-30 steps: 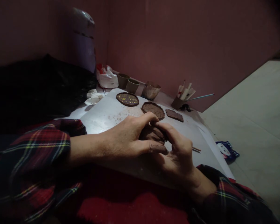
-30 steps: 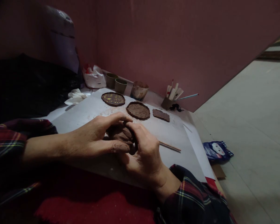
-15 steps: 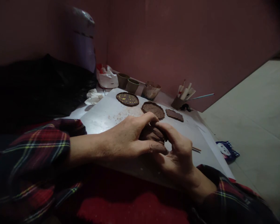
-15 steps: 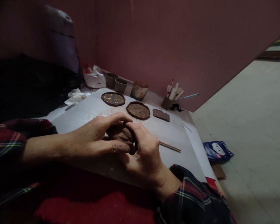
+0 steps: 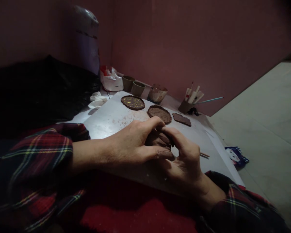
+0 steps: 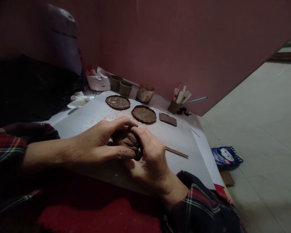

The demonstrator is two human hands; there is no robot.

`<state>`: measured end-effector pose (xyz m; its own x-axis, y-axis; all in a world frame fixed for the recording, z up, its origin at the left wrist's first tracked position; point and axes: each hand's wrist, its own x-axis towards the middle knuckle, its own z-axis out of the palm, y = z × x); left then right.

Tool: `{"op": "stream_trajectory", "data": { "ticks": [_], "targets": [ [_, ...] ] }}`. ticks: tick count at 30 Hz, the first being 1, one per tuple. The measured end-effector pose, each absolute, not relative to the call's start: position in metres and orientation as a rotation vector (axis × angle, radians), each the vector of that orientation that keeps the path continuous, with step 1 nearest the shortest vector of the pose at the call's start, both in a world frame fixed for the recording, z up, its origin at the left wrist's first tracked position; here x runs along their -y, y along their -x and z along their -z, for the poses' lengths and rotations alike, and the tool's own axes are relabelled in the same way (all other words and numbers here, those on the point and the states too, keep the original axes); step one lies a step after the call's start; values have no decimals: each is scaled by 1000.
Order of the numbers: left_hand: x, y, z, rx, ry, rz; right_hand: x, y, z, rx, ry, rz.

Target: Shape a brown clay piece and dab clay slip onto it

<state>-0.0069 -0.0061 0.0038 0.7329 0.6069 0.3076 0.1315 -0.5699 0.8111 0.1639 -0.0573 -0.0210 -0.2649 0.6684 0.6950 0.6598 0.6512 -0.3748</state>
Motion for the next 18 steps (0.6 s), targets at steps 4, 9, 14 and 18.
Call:
{"op": "stream_trajectory", "data": {
  "ticks": [4,9,14,18],
  "targets": [
    [6,6,-4,-560,-2108,-737,58,-164,21,1979,1035,-15],
    [7,7,-5,-570,-2106,-719,58,-165,22,1997,1021,11],
    [7,7,-5,-568,-2103,-724,57,-165,22,2008,1055,-30],
    [7,7,-5,-565,-2118,-731,57,-165,21,2010,1045,-15]
  ]
}}
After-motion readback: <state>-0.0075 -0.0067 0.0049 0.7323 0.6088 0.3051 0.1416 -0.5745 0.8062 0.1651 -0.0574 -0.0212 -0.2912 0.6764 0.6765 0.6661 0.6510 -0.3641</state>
